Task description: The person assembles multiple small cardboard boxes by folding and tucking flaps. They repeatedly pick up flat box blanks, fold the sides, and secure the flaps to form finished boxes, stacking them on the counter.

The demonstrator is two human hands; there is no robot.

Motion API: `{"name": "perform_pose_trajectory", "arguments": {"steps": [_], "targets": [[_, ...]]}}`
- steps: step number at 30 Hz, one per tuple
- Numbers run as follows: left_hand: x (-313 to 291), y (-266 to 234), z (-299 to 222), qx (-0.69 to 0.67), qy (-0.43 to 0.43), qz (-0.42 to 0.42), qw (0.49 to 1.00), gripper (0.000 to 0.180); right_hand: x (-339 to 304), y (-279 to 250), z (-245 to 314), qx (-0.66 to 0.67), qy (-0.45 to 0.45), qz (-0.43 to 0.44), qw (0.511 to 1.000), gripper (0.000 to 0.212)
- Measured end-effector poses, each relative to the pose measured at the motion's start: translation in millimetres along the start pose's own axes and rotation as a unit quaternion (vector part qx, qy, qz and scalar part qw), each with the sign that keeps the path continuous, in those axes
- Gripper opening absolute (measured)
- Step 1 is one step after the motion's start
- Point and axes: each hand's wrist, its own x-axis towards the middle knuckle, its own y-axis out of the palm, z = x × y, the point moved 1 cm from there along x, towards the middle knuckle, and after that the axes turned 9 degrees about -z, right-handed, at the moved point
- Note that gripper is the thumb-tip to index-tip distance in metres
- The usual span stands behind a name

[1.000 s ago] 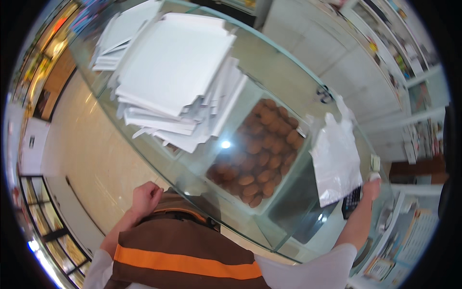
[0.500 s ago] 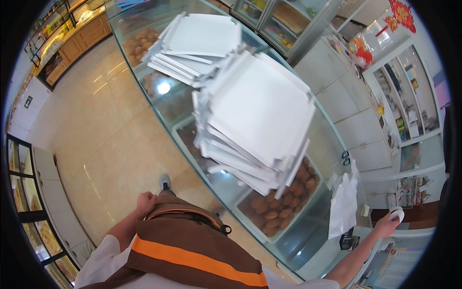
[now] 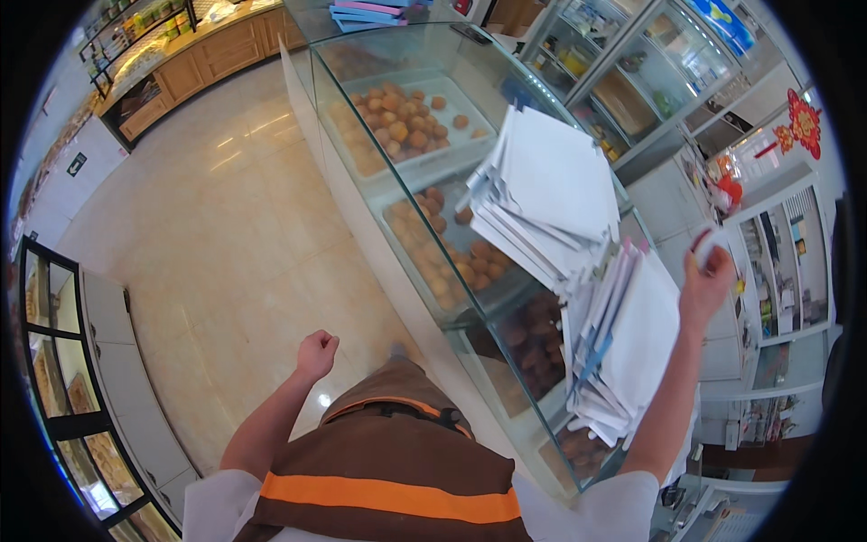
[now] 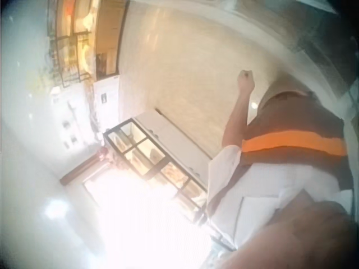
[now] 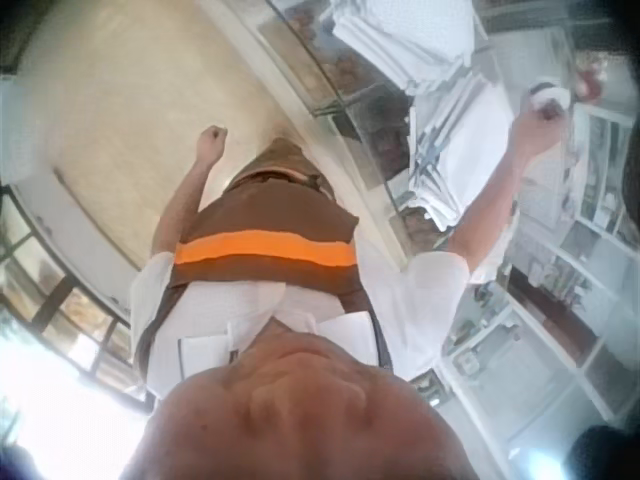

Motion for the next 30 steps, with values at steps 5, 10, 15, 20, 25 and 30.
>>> {"name": "perform_pose_trajectory", "arguments": {"steps": [5,10,15,20,25,30], "targets": [[78.0,-28.7,-11.9,-0.035,-0.007,0.002,0.999,0.028,2.0,156.9,154.8,0.079,-0.09,0.063,0.991,0.047],[171.7,-72.0,-1.4,-0.008,-0.037,-0.002,0.999,0.026,6.0,298.3,265.3,0.137,-0.134,0.156,0.969,0.045],[273.4,-135.2,-7.3,-0.033,-0.088,-0.055,0.994,0.025,11.8,457.6,318.2,0.062,-0.156,0.234,0.958,0.036],[367.5,-178.3,-1.0,-0.075,-0.154,-0.078,0.982,0.024,24.4,591.7,325.8,-0.045,-0.122,0.288,0.949,0.034],[484.8,-193.6,3.8,-0.011,-0.14,-0.014,0.99,0.024,48.1,669.7,328.4,-0.128,-0.031,0.295,0.947,0.04],[631.4,-198.0,-30.4,-0.008,-0.118,0.041,0.992,0.024,72.0,719.3,316.6,-0.183,0.008,0.3,0.936,0.036]]}}
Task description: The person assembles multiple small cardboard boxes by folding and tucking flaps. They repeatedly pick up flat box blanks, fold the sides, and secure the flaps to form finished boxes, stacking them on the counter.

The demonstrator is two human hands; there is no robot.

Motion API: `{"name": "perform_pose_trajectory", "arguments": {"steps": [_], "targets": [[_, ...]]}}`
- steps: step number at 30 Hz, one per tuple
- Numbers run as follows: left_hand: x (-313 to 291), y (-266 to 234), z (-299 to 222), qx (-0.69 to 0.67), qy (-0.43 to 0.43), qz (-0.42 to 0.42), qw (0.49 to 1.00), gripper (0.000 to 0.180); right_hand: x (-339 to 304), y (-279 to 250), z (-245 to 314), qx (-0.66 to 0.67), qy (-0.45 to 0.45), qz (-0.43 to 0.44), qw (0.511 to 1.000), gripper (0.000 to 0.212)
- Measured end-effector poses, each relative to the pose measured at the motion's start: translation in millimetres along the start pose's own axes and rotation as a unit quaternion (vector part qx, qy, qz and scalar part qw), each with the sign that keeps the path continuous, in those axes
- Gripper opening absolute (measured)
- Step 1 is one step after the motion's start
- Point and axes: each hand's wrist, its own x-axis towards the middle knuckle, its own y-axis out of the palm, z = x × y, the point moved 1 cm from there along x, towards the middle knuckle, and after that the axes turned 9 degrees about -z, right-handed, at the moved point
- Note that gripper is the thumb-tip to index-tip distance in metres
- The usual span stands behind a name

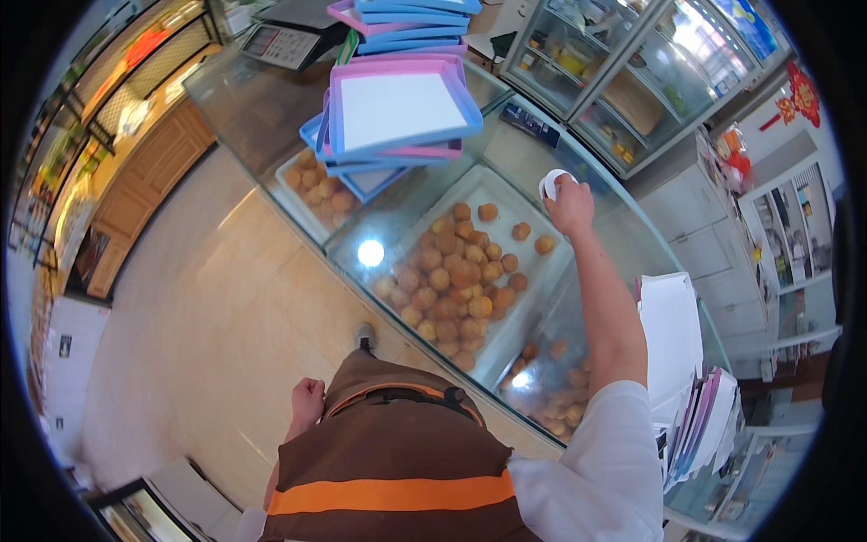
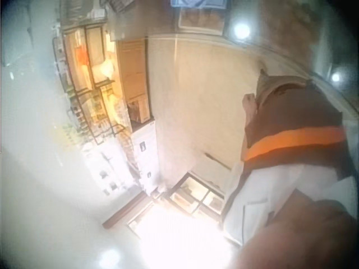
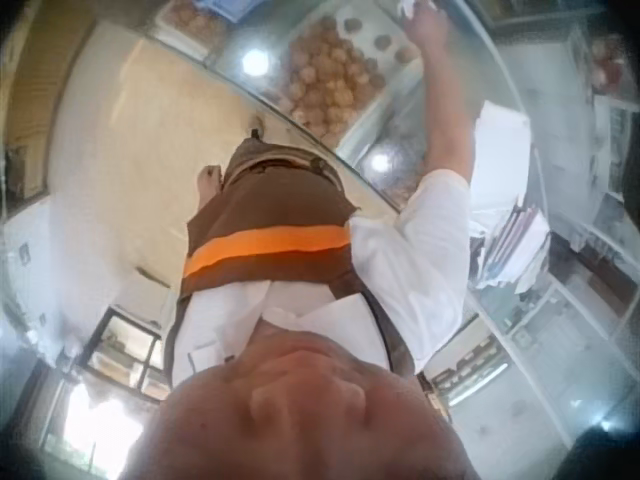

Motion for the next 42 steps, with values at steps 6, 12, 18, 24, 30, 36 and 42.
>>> {"name": "perform_pose_trajectory", "arguments": {"steps": [6,12,18,24,30,36,42], "targets": [[96.1,-15.9,-71.9,-0.014,0.049,0.048,0.998,0.027,54.7,-22.5,31.1,-0.059,0.072,0.047,0.995,0.044],[125.4,-5.7,-82.2,0.009,-0.023,0.066,0.998,0.027,150.9,21.7,7.9,-0.029,-0.056,0.054,0.997,0.08],[113.0,3.0,-90.9,-0.005,-0.072,0.056,0.996,0.026,213.2,66.5,-6.7,0.034,-0.039,0.228,0.972,0.1],[115.1,2.3,-88.4,0.027,-0.051,0.082,0.995,0.026,196.3,49.2,28.2,0.026,-0.049,0.19,0.98,0.086],[121.0,4.5,-103.7,0.002,-0.04,0.063,0.997,0.025,107.1,8.7,80.2,-0.06,-0.091,0.049,0.993,0.07],[111.8,10.2,-100.3,0.028,-0.007,0.104,0.994,0.026,12.4,-33.0,25.5,-0.041,-0.053,-0.062,0.996,0.077],[104.2,17.1,-81.7,0.1,0.036,0.126,0.986,0.026,-30.8,-27.2,-39.5,0.024,-0.047,-0.041,0.998,0.081]]}}
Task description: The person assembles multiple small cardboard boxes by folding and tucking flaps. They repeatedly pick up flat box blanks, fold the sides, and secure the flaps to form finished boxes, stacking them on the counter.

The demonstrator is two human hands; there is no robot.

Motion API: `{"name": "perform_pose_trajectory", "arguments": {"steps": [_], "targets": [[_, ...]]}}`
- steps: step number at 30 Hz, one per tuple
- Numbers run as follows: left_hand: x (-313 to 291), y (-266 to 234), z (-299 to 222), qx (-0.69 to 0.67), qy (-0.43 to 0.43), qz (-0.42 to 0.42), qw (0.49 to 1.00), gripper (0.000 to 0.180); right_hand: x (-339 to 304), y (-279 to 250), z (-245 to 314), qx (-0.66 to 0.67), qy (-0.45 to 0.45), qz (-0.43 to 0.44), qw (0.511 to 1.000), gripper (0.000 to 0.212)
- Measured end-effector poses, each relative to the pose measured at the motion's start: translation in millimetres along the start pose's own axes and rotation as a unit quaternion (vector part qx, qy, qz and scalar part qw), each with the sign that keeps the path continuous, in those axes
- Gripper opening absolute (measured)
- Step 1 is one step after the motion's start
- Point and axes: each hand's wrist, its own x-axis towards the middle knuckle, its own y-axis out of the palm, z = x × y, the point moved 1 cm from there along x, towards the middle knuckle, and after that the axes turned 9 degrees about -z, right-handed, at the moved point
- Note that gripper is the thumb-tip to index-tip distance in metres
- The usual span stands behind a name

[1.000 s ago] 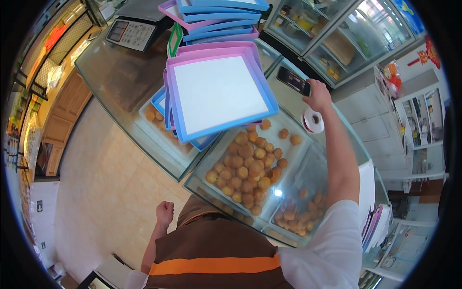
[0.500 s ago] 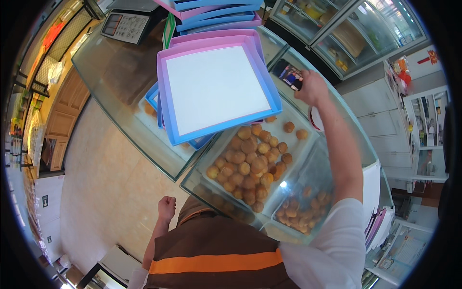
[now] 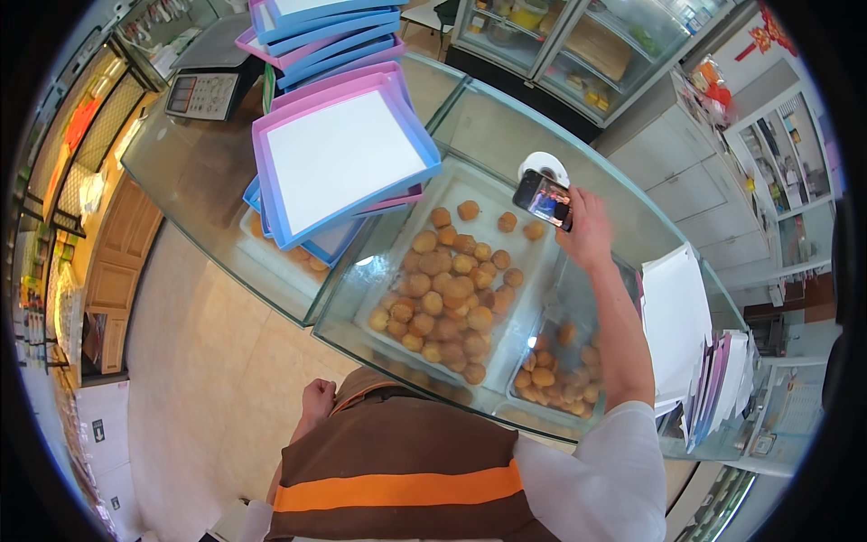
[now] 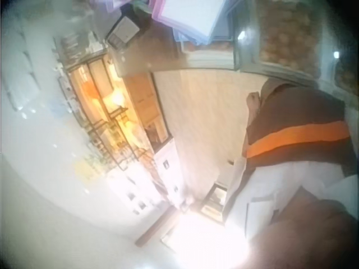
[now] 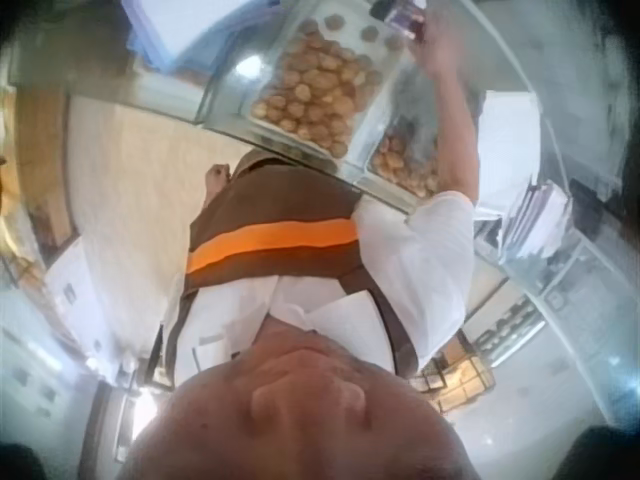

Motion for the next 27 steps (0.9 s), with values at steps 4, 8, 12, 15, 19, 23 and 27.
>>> {"name": "perform_pose_trajectory", "arguments": {"steps": [4,8,12,15,19,23,27], "targets": [[-1.8,3.9,-2.9,0.011,0.014,0.005,1.0,0.026,1.8,-2.3,-4.0,0.038,-0.017,-0.005,0.999,0.077],[-5.0,8.7,-8.4,0.01,0.018,-0.001,1.0,0.027,10.1,-8.7,-5.1,0.063,-0.025,0.032,0.997,0.076],[-13.1,15.0,-1.6,0.002,0.024,-0.013,1.0,0.027,12.5,-6.8,-10.8,0.073,-0.038,0.046,0.996,0.076],[-23.7,16.6,0.3,-0.003,0.019,-0.027,0.999,0.027,10.5,-1.0,-17.1,0.091,-0.033,0.04,0.995,0.077],[-54.6,3.1,-44.3,0.042,0.058,-0.047,0.996,0.031,8.2,-1.9,-18.9,0.104,-0.012,0.042,0.994,0.077],[-90.0,-15.3,-110.2,0.075,0.111,-0.031,0.991,0.038,5.6,1.8,-25.5,0.1,-0.011,0.036,0.994,0.077],[-122.7,-19.3,-179.7,0.06,0.276,-0.024,0.959,0.041,4.7,1.0,-25.9,0.107,-0.01,0.026,0.994,0.077]]}}
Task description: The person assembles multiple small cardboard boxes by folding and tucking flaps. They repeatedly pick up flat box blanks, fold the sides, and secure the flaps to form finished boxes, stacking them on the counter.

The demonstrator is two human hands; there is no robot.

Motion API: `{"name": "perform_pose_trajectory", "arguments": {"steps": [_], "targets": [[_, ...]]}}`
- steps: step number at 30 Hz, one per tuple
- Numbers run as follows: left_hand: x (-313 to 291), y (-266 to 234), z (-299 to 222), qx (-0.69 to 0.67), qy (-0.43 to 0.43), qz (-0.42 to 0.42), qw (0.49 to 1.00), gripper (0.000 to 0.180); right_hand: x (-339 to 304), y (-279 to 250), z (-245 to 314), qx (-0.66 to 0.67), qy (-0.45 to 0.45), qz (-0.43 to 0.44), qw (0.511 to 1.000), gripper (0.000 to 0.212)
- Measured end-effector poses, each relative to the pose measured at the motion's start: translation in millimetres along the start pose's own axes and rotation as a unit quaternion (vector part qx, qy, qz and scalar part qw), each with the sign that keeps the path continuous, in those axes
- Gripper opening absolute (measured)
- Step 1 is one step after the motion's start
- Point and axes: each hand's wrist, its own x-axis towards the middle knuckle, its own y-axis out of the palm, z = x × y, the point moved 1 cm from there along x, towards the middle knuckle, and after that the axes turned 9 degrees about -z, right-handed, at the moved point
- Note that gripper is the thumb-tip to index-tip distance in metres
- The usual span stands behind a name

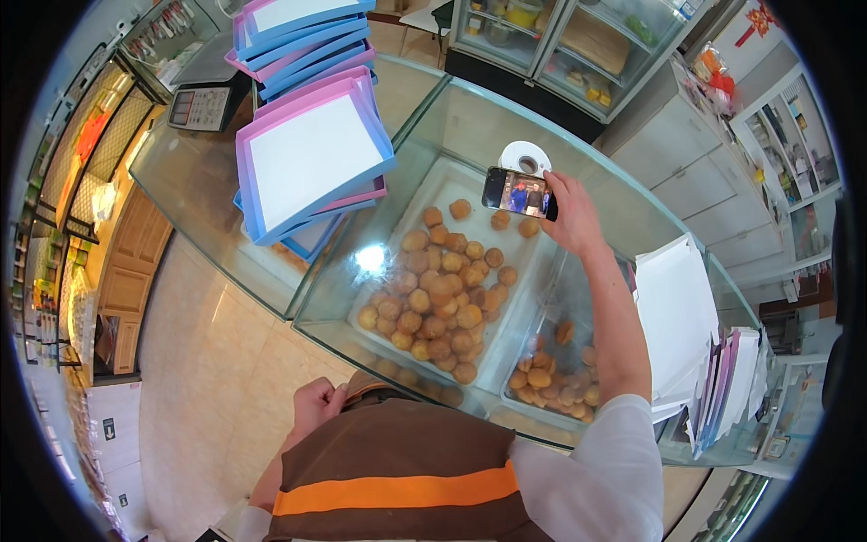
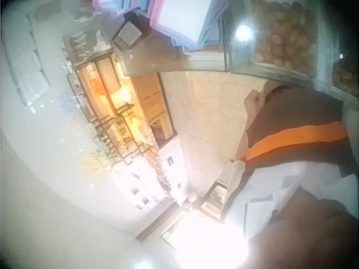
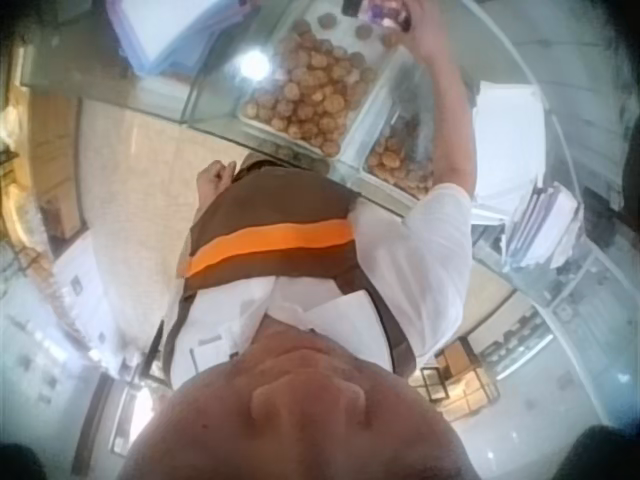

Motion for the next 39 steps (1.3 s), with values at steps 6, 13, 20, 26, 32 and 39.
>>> {"name": "perform_pose_trajectory", "arguments": {"steps": [6,13,20,26,32,39], "targets": [[30.6,16.6,-55.0,-0.013,0.213,-0.018,0.977,0.042,-8.0,-6.1,-0.9,0.013,0.004,-0.01,1.0,0.081],[44.8,29.5,-67.8,-0.003,0.283,0.001,0.959,0.042,-13.9,-9.9,-2.2,0.012,0.026,-0.01,1.0,0.085],[92.8,49.3,-168.5,-0.014,0.432,0.047,0.9,0.027,-16.6,-6.2,-9.5,-0.005,0.025,-0.013,1.0,0.084],[190.0,131.8,-307.2,-0.011,0.557,0.081,0.826,0.022,-16.6,-2.3,-19.4,0.013,0.017,-0.029,0.999,0.083],[279.9,220.6,-327.1,0.129,0.47,0.132,0.863,0.04,-8.5,7.6,-10.3,0.042,0.025,-0.013,0.999,0.081],[324.5,219.7,-360.7,0.204,0.327,0.276,0.881,0.07,5.4,15.1,-6.2,0.079,0.069,-0.028,0.994,0.077]]}}
